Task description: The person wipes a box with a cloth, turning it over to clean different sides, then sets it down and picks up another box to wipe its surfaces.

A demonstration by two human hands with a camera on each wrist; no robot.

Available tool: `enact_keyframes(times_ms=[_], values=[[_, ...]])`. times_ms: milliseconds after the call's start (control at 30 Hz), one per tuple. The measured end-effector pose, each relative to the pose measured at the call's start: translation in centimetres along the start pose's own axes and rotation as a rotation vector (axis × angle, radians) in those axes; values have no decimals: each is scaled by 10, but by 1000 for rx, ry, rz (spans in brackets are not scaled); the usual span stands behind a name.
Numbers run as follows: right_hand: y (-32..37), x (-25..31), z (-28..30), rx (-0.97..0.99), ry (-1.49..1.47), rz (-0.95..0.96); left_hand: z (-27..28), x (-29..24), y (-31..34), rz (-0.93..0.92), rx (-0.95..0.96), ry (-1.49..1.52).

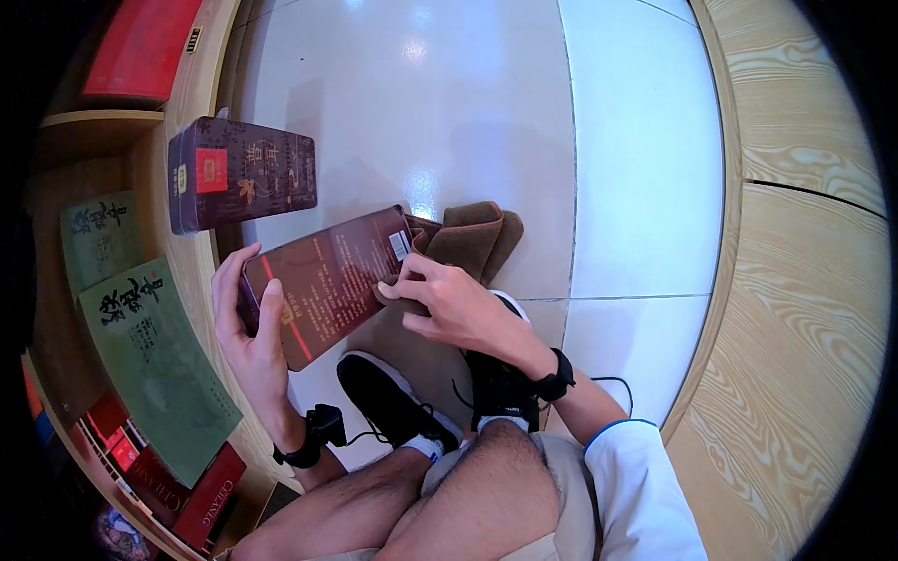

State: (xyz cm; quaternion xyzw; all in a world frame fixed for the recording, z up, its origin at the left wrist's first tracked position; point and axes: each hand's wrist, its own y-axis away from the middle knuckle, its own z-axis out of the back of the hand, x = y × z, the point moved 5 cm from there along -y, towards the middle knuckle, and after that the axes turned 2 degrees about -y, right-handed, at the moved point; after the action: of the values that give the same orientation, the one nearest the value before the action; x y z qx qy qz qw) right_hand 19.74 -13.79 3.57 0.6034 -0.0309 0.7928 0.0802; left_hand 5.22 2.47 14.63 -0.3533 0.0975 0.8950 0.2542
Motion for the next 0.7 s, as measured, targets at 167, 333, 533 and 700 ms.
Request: enact_keyframes(times_ms=[167, 333, 533, 700], values=[[5, 2, 0, 47, -23, -62, 0, 1, 0, 1, 18, 4], [12, 0, -1, 74, 11, -44, 1, 0, 0, 9, -10, 8], [17, 1, 1, 104, 3, -3, 1, -2, 0, 16, -12, 6], [17, -2, 13, 78, -54, -38, 1, -4, -1, 4, -4, 9]])
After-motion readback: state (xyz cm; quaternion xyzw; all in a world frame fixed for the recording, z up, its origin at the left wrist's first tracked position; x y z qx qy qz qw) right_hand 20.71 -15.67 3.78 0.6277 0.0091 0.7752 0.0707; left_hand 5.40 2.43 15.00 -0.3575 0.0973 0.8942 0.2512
